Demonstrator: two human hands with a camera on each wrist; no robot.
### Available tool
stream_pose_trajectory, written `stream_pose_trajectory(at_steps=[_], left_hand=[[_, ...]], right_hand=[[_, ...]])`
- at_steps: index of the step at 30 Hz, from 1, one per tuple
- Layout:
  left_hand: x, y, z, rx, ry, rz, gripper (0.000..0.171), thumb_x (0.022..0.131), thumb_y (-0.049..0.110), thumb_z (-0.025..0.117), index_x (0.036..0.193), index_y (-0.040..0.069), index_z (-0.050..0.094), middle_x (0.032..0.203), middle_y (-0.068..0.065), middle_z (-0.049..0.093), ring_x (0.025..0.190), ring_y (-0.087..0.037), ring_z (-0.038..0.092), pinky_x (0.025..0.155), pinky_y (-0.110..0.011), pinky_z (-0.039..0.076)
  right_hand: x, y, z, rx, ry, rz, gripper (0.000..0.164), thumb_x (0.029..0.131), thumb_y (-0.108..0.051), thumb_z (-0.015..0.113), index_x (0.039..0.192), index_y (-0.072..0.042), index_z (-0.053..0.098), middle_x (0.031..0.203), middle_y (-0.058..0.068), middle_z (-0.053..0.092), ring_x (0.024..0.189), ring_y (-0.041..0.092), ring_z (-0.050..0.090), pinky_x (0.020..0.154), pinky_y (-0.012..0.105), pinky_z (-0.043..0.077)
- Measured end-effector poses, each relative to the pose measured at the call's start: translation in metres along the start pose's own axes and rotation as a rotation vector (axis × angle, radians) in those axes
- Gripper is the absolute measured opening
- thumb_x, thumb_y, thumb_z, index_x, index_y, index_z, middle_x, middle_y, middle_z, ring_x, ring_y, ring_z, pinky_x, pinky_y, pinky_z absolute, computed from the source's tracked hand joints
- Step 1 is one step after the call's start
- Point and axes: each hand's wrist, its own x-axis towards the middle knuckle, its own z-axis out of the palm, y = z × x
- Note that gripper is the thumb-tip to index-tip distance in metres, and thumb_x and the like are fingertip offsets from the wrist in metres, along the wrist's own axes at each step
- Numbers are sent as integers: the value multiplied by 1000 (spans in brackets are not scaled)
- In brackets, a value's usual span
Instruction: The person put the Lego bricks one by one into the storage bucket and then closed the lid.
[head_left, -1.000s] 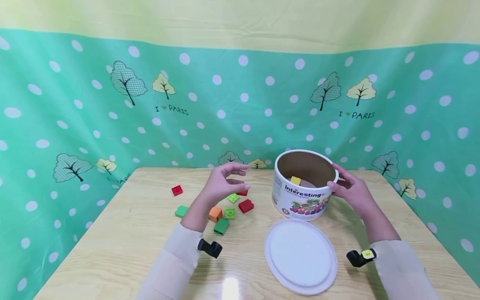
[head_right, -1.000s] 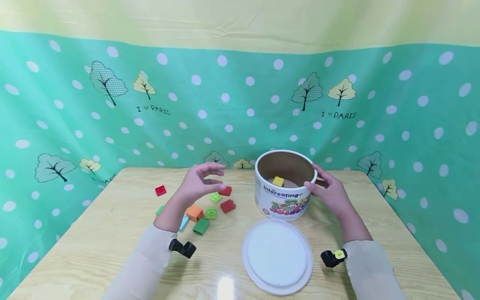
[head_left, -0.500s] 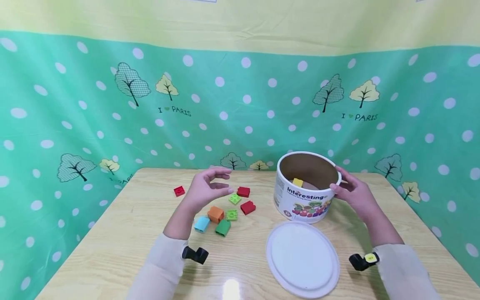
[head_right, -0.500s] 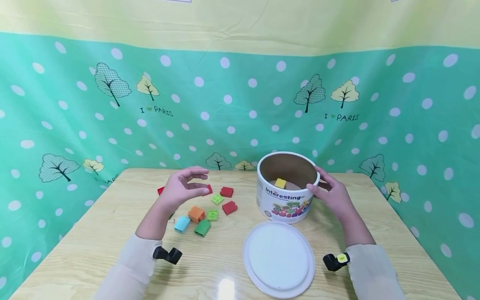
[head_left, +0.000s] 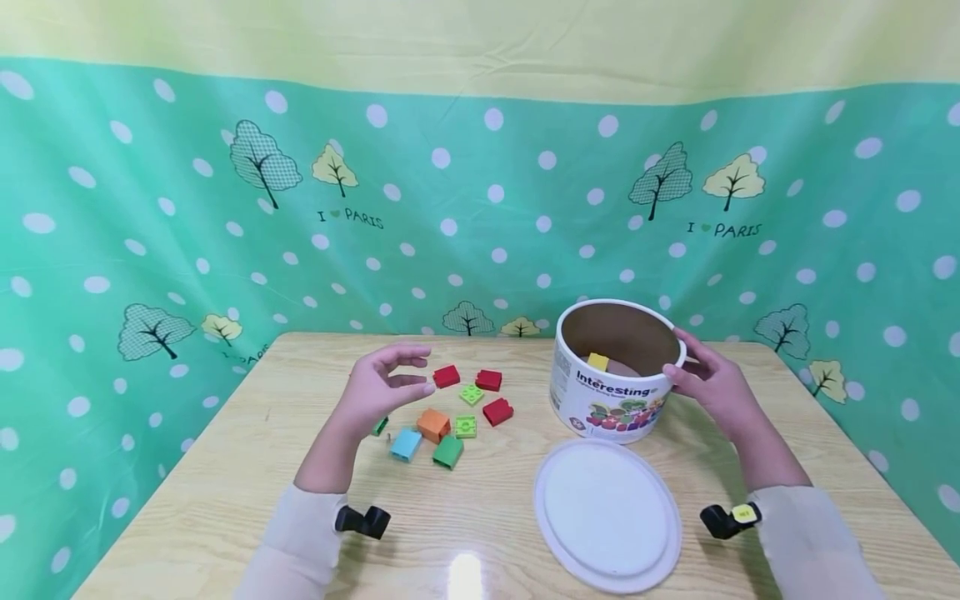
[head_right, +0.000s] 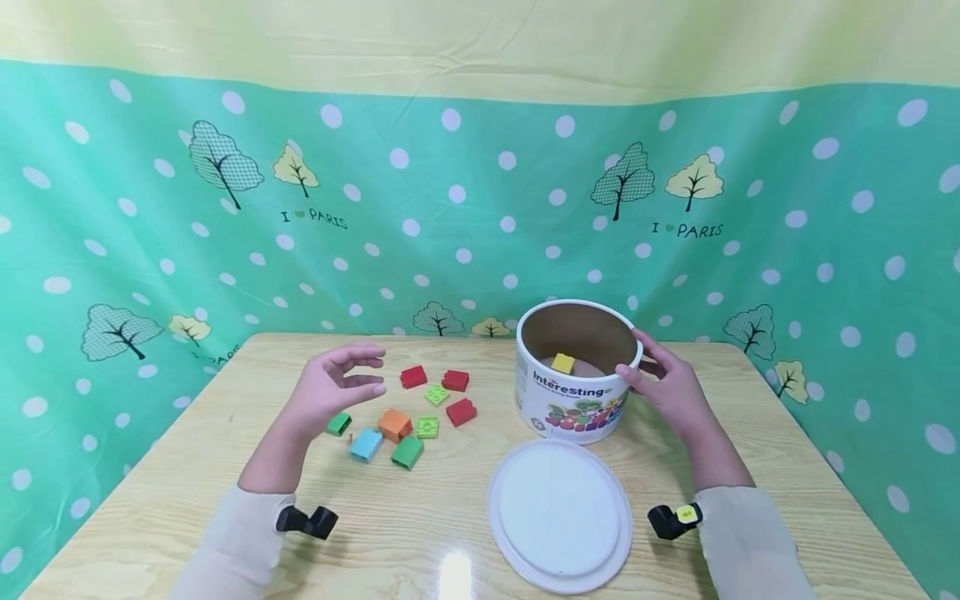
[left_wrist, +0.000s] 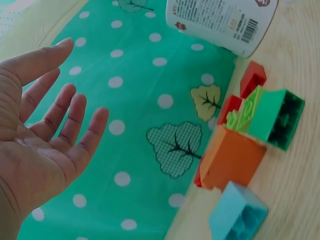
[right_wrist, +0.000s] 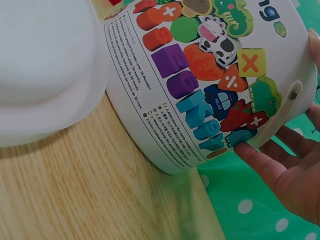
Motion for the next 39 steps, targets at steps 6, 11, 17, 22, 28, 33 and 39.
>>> stream_pose_trajectory(at_steps=[6, 11, 17, 22, 28, 33, 39], left_hand=[[-9, -4, -9, 24, 18, -2, 48, 80, 0, 78, 124, -3, 61, 119, -12, 58, 106, -23, 59, 86, -33, 55], [-14, -8, -15, 29, 24, -19, 47, 80, 0, 78, 124, -4, 61, 118, -10, 58, 106, -23, 60, 85, -34, 56], [-20, -14, -27, 41, 50, -53, 47, 80, 0, 78, 124, -5, 60, 116, -9, 58, 102, -21, 62, 84, -33, 56], [-24, -16, -37, 68, 57, -90, 50, 80, 2, 79, 125, -4, 59, 116, -11, 58, 101, -23, 64, 84, -32, 56], [-29, -20, -49, 101, 53, -99, 50, 81, 4, 79, 126, -4, 58, 119, -10, 57, 105, -18, 60, 86, -29, 55], [-35, -28, -63, 84, 29, -65, 53, 81, 0, 77, 129, -6, 55, 119, -5, 57, 108, -18, 57, 90, -30, 53], [-42, -36, -78, 92, -10, -41, 58, 81, -3, 75, 134, -4, 51, 124, -3, 59, 113, -19, 55, 94, -33, 51]], right_hand=[[1, 0, 0, 1, -2, -3, 76, 96, -36, 61, 157, -19, 18, 152, 28, 28, 128, 41, 41, 80, 18, 53], [-1, -1, 0, -9, 5, 5, 77, 95, -40, 61, 157, -20, 19, 152, 26, 28, 130, 44, 39, 80, 17, 52], [-2, -1, 1, -7, 0, 1, 77, 95, -39, 62, 157, -20, 20, 151, 27, 29, 129, 44, 40, 80, 18, 53], [-2, -2, 1, 1, -3, 8, 78, 95, -39, 62, 157, -20, 19, 152, 26, 28, 130, 44, 39, 81, 19, 53], [-2, -3, 0, 2, 1, 8, 77, 95, -39, 62, 157, -20, 20, 152, 26, 29, 130, 44, 39, 81, 19, 53], [-1, -2, 1, -1, 5, 3, 77, 95, -39, 62, 157, -19, 21, 151, 26, 30, 129, 43, 40, 80, 18, 53], [-1, -1, 1, -1, 2, -2, 77, 95, -38, 62, 157, -19, 20, 151, 27, 30, 128, 44, 40, 80, 19, 53]])
